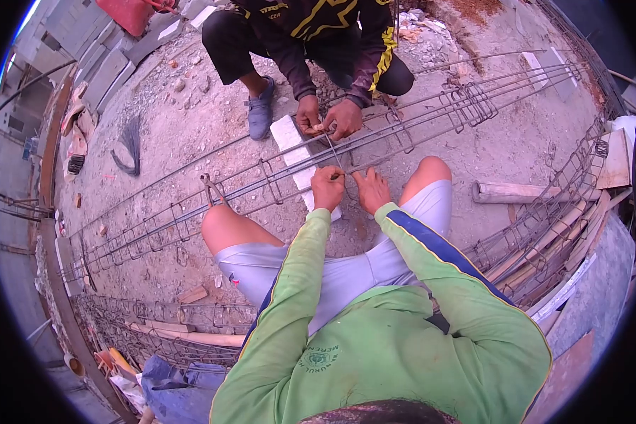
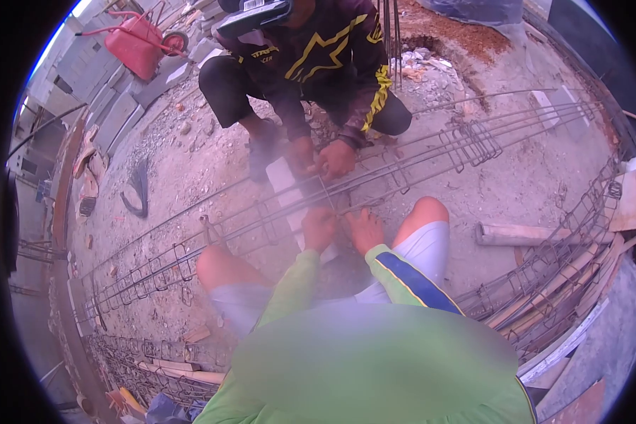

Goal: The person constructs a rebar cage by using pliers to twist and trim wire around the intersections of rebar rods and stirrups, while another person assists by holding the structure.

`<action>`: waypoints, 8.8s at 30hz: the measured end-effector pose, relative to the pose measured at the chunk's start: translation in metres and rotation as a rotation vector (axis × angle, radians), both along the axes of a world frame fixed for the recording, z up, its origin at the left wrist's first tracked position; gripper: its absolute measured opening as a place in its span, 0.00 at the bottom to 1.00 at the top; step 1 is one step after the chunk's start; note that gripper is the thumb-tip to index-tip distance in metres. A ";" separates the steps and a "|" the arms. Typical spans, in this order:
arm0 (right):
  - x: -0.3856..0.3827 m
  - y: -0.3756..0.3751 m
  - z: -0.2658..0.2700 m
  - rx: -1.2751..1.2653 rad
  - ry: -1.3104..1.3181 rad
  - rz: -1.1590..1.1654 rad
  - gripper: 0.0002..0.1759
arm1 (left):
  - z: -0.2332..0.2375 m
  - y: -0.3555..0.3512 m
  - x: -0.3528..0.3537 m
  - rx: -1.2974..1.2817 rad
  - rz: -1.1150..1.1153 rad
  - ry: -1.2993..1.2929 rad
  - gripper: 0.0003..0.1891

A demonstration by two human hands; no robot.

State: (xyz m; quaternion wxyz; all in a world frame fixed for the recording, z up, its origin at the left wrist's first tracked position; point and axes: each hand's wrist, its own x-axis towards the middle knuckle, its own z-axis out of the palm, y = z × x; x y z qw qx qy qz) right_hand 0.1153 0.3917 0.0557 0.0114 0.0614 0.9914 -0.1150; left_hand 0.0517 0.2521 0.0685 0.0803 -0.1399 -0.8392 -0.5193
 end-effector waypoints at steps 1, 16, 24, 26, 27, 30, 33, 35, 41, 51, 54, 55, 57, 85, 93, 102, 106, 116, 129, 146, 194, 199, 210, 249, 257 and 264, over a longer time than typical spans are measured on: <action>0.001 -0.001 0.001 -0.015 0.009 -0.002 0.29 | 0.001 0.000 0.000 0.004 0.005 -0.015 0.03; 0.011 -0.001 -0.001 -0.137 -0.005 0.090 0.25 | 0.006 -0.003 -0.001 0.002 -0.036 -0.078 0.04; 0.000 0.001 0.009 -0.197 -0.127 0.046 0.32 | 0.015 -0.003 0.001 0.017 -0.015 -0.100 0.03; 0.007 0.002 0.027 -0.159 -0.156 0.039 0.33 | 0.018 -0.002 0.001 0.027 -0.041 -0.126 0.03; 0.008 -0.001 0.034 -0.141 -0.175 0.039 0.33 | 0.016 0.000 0.000 0.030 -0.037 -0.132 0.03; 0.011 -0.002 0.049 -0.151 -0.197 0.073 0.33 | 0.009 -0.003 -0.001 0.033 -0.034 -0.104 0.03; 0.008 0.009 0.053 -0.207 -0.211 0.120 0.31 | 0.004 -0.002 -0.001 0.008 -0.021 -0.045 0.03; 0.006 0.011 0.046 -0.242 -0.218 0.137 0.30 | 0.004 -0.002 -0.003 0.042 -0.027 -0.086 0.04; -0.004 -0.011 0.015 -0.322 -0.182 0.031 0.29 | 0.019 0.000 0.000 0.028 -0.012 -0.131 0.03; -0.021 0.011 0.007 -0.120 -0.030 0.195 0.18 | 0.009 -0.001 -0.003 0.085 -0.035 -0.089 0.03; -0.008 0.008 0.027 -0.122 -0.074 0.206 0.16 | 0.004 -0.002 -0.004 0.022 -0.047 0.023 0.03; -0.007 0.008 0.032 -0.115 -0.102 0.213 0.17 | 0.001 -0.003 -0.003 0.030 -0.050 -0.009 0.03; -0.007 0.000 0.037 -0.195 -0.113 0.146 0.17 | 0.002 -0.005 -0.004 0.027 -0.080 -0.035 0.03; -0.031 0.000 0.026 -0.576 0.262 -0.174 0.13 | -0.003 -0.016 -0.004 -0.011 -0.179 -0.115 0.24; -0.038 -0.003 0.023 -0.404 0.045 -0.244 0.17 | -0.009 -0.012 0.000 -0.094 -0.160 -0.020 0.25; -0.023 -0.008 0.007 -0.315 0.070 -0.319 0.18 | -0.005 -0.017 0.001 -0.084 -0.177 0.092 0.15; -0.016 -0.009 0.000 -0.468 -0.197 -0.214 0.17 | 0.000 -0.015 -0.002 -0.055 -0.178 0.066 0.07; 0.011 -0.028 -0.037 -0.699 0.394 0.062 0.17 | 0.012 -0.002 -0.015 -0.022 -0.090 -0.368 0.08; 0.053 0.001 0.079 -0.821 0.268 -0.331 0.16 | 0.067 -0.195 -0.088 -0.462 0.750 -0.137 0.23; 0.067 -0.010 0.136 -1.240 0.183 -0.374 0.16 | 0.062 -0.230 -0.069 -0.435 1.090 -0.345 0.19; -0.065 0.059 0.166 -0.354 -1.160 0.204 0.41 | -0.001 0.004 0.046 1.075 0.026 -1.220 0.11; -0.032 0.039 0.172 -0.661 -1.124 -0.121 0.36 | -0.004 0.003 0.041 1.143 -0.038 -1.339 0.10; 0.017 0.009 0.143 -1.251 -1.031 -0.439 0.15 | -0.018 0.056 0.036 1.587 -0.223 -1.309 0.13; -0.143 0.026 0.188 0.867 -0.132 0.965 0.08 | 0.041 0.058 -0.025 1.830 0.027 -1.549 0.24; -0.156 0.036 0.184 0.823 -0.279 0.941 0.15 | 0.029 0.048 0.022 1.681 -0.051 -1.479 0.26; -0.091 0.039 0.189 0.763 -0.125 0.785 0.09 | -0.040 0.045 0.050 1.645 0.296 -1.480 0.31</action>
